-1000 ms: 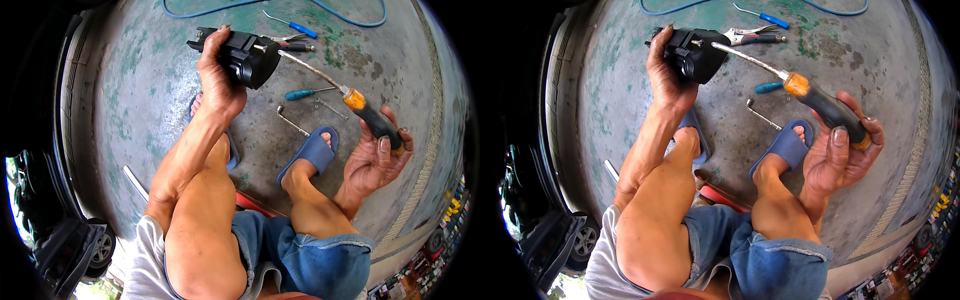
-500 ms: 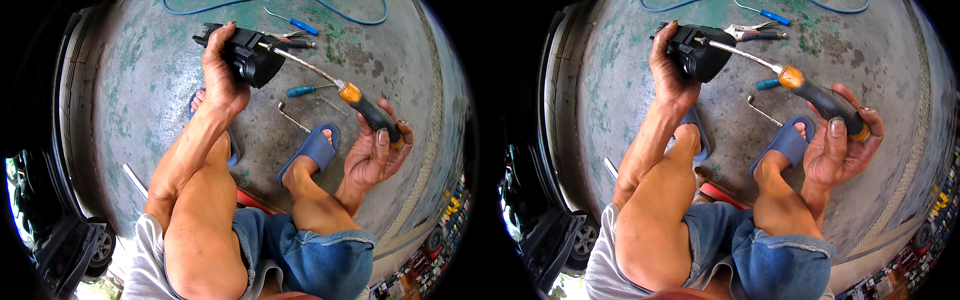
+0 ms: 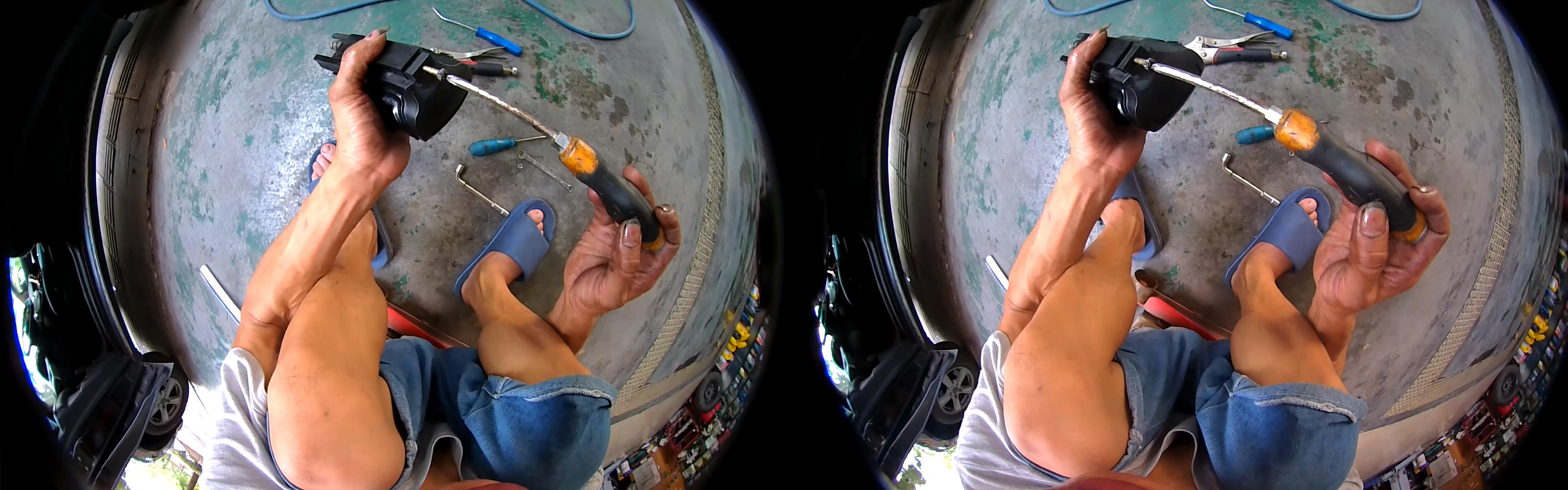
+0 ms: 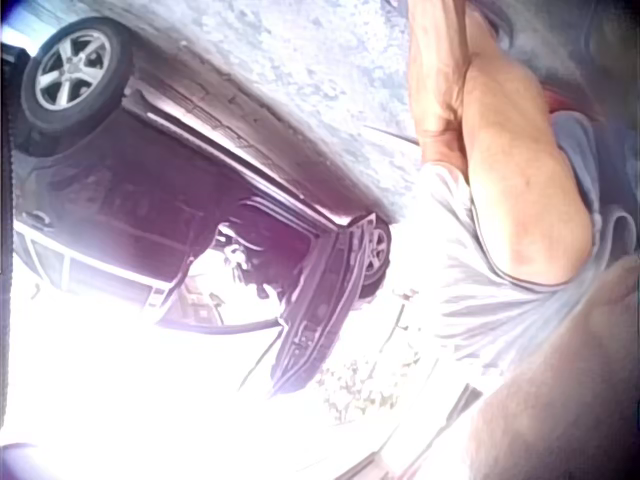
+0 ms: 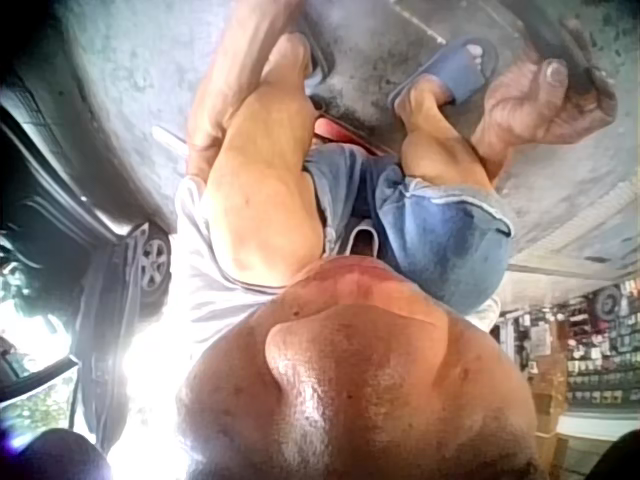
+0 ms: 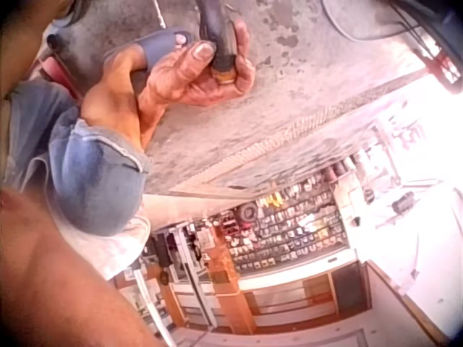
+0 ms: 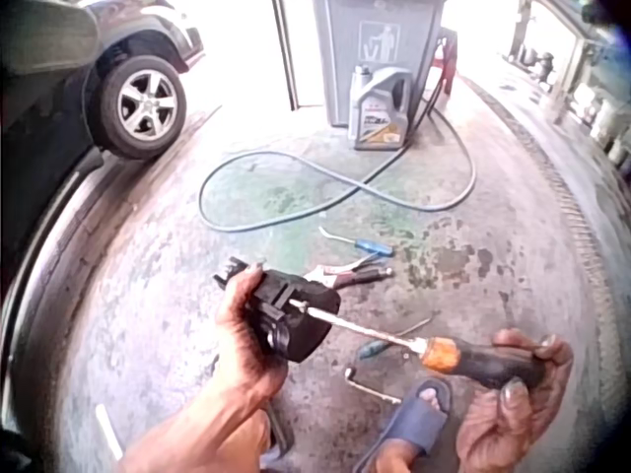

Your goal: The person disassembles a black plastic automotive component by pulling its pieces apart and using a screwdriver to remove internal springs and small metal pins.

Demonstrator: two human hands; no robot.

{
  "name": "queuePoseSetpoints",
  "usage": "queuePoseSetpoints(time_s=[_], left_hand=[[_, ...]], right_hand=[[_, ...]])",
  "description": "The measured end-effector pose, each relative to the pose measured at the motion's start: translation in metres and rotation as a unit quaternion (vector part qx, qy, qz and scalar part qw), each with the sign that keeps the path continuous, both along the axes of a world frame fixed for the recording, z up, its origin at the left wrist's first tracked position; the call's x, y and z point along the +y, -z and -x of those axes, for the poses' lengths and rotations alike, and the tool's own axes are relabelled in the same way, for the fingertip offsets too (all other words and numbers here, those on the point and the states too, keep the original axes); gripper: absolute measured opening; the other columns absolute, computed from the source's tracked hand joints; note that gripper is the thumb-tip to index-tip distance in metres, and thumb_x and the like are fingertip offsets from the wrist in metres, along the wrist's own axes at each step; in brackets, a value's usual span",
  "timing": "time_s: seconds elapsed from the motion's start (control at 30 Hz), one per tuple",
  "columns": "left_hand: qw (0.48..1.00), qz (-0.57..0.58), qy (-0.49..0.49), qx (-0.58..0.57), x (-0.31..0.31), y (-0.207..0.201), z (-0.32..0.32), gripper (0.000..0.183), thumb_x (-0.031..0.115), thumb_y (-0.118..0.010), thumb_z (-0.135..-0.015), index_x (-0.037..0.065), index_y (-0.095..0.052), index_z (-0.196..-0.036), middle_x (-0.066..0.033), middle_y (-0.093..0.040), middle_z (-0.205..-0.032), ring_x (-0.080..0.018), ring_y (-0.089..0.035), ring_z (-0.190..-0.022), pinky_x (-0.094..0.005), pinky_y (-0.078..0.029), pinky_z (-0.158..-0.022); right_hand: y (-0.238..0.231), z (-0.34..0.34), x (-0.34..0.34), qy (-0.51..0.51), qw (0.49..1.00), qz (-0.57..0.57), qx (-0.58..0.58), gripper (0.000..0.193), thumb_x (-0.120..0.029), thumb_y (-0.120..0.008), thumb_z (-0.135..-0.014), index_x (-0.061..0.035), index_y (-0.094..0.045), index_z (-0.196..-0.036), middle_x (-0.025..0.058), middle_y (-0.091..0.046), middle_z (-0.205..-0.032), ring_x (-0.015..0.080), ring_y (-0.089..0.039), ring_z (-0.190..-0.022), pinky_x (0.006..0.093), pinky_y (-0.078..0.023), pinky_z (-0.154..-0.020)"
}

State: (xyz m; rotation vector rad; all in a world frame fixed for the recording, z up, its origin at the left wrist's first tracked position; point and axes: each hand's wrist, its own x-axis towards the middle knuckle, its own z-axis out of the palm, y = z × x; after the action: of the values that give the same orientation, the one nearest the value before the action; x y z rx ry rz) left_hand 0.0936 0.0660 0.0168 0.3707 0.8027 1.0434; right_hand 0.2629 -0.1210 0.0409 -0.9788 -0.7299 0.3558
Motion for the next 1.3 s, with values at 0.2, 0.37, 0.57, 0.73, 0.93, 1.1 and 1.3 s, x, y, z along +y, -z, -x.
queuePoseSetpoints(time_s=[0.2, 0.37, 0.57, 0.73, 0.93, 1.1, 1.3], left_hand=[[1.000, -0.006, -0.002, 0.000, 0.000, 0.000, 0.000, 0.024, 0.035, -0.075, -0.085, 0.017, -0.063, -0.096, 0.0015, -0.067, -0.088, -0.0167, -0.066, -0.085, -0.0360, -0.055, -0.084], [1.000, -0.010, 0.003, -0.002, 0.000, 0.001, 0.000, 0.024, 0.034, -0.074, -0.086, 0.016, -0.063, -0.098, 0.0014, -0.067, -0.089, -0.0165, -0.066, -0.086, -0.0353, -0.054, -0.085], [0.998, -0.044, -0.042, 0.007, -0.004, -0.003, -0.003, 0.030, 0.027, -0.074, -0.087, 0.005, -0.065, -0.105, -0.0028, -0.066, -0.092, -0.0151, -0.065, -0.084, -0.0321, -0.053, -0.082], [0.998, -0.037, -0.035, 0.030, -0.007, -0.006, -0.005, 0.028, 0.026, -0.076, -0.086, 0.004, -0.066, -0.100, -0.0042, -0.067, -0.086, -0.0157, -0.065, -0.075, -0.0314, -0.054, -0.075], [0.998, -0.037, -0.041, 0.031, -0.006, 0.002, -0.006, 0.026, 0.023, -0.076, -0.086, 0.003, -0.067, -0.100, -0.0044, -0.067, -0.085, -0.0147, -0.065, -0.075, -0.0308, -0.053, -0.073], [0.999, -0.028, -0.028, 0.034, -0.009, 0.004, -0.006, 0.026, 0.023, -0.076, -0.085, 0.003, -0.067, -0.099, -0.0050, -0.067, -0.085, -0.0152, -0.065, -0.075, -0.0311, -0.053, -0.073], [1.000, -0.010, -0.006, 0.026, -0.007, 0.004, -0.002, 0.026, 0.025, -0.074, -0.086, 0.003, -0.067, -0.098, -0.0059, -0.067, -0.085, -0.0159, -0.065, -0.074, -0.0322, -0.054, -0.073]], right_hand=[[0.000, 0.000, 0.000, -0.008, 1.000, 0.011, -0.007, 0.043, -0.003, -0.063, -0.093, -0.0028, -0.040, -0.129, 0.0415, -0.052, -0.127, 0.0421, -0.063, -0.114, 0.0492, -0.063, -0.088], [-0.002, 0.001, 0.001, 0.030, 0.998, 0.026, -0.049, 0.044, -0.006, -0.065, -0.093, -0.0018, -0.039, -0.129, 0.0404, -0.056, -0.121, 0.0426, -0.064, -0.110, 0.0470, -0.065, -0.081], [0.000, -0.003, -0.011, 0.072, 0.988, 0.125, -0.048, 0.048, -0.014, -0.068, -0.096, -0.0006, -0.038, -0.131, 0.0395, -0.058, -0.115, 0.0426, -0.066, -0.107, 0.0482, -0.066, -0.073], [0.004, 0.004, 0.004, 0.022, 1.000, 0.002, -0.012, 0.048, -0.013, -0.067, -0.097, -0.0023, -0.037, -0.133, 0.0378, -0.058, -0.121, 0.0468, -0.062, -0.115, 0.0602, -0.060, -0.086], [0.000, 0.005, -0.001, 0.032, 0.999, 0.011, -0.023, 0.042, -0.007, -0.068, -0.095, -0.0040, -0.044, -0.130, 0.0404, -0.056, -0.126, 0.0498, -0.060, -0.118, 0.0582, -0.059, -0.092], [0.000, -0.002, -0.005, 0.079, 0.991, 0.073, -0.083, 0.048, -0.009, -0.076, -0.089, -0.0052, -0.041, -0.122, 0.0384, -0.059, -0.120, 0.0450, -0.064, -0.111, 0.0570, -0.061, -0.087], [0.005, -0.004, -0.007, 0.066, 0.994, 0.055, -0.064, 0.045, -0.009, -0.080, -0.086, -0.0030, -0.046, -0.115, 0.0286, -0.060, -0.112, 0.0451, -0.066, -0.104, 0.0576, -0.061, -0.089]])
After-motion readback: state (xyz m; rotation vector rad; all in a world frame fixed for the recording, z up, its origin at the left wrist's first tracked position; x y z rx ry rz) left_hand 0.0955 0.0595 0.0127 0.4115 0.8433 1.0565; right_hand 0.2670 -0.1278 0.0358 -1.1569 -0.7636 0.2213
